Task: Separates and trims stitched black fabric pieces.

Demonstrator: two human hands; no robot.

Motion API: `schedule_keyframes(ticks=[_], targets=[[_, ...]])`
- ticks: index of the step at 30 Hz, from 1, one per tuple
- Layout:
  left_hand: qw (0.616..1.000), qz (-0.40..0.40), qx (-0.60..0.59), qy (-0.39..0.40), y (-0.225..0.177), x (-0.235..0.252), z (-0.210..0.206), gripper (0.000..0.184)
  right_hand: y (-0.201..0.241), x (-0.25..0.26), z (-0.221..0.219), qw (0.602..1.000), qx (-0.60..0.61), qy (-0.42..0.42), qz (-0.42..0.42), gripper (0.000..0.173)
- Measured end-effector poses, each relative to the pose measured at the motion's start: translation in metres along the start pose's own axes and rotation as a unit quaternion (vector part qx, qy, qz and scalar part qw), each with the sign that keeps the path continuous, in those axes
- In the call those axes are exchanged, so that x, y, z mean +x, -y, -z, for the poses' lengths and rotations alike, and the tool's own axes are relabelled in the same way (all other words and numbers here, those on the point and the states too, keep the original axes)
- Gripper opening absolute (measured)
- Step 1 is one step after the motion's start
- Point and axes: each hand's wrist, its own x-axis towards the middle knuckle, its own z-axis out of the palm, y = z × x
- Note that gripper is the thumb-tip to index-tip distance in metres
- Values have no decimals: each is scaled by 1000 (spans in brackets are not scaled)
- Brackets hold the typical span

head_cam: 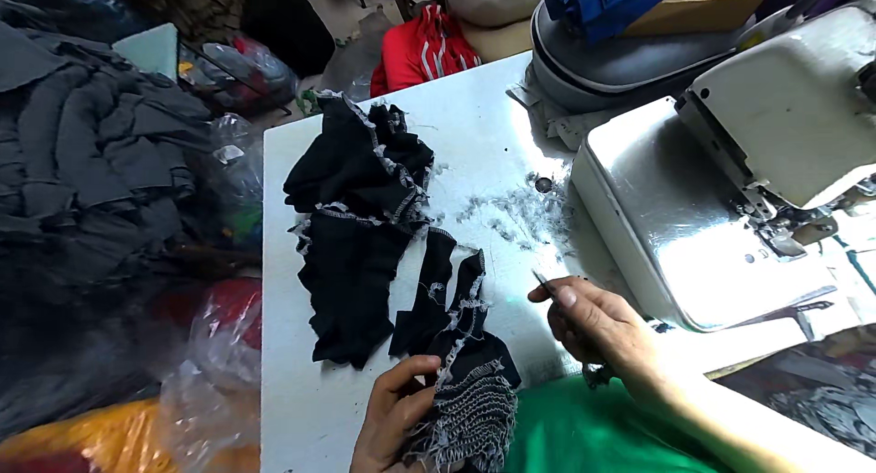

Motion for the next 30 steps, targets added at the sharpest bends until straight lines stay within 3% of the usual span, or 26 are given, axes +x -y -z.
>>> schedule_keyframes(ticks=[3, 6, 13, 18, 30], targets=[[997, -27, 58, 31, -2, -3, 5, 21, 6, 4, -2, 991, -66, 114, -30, 39], [997, -35, 38, 61, -3, -6, 2, 23, 7, 8, 0, 968, -113, 224, -26, 46], [993, -8, -91, 79, -2, -9, -3, 20, 15, 11, 12, 918, -175, 357, 5, 48], [992, -33, -81, 88, -1, -6, -4, 17, 19, 16, 8, 887, -215, 409, -6, 48], [987, -17, -82, 136, -2, -3, 0, 13, 17, 26, -5, 876, -210, 430, 56, 43]])
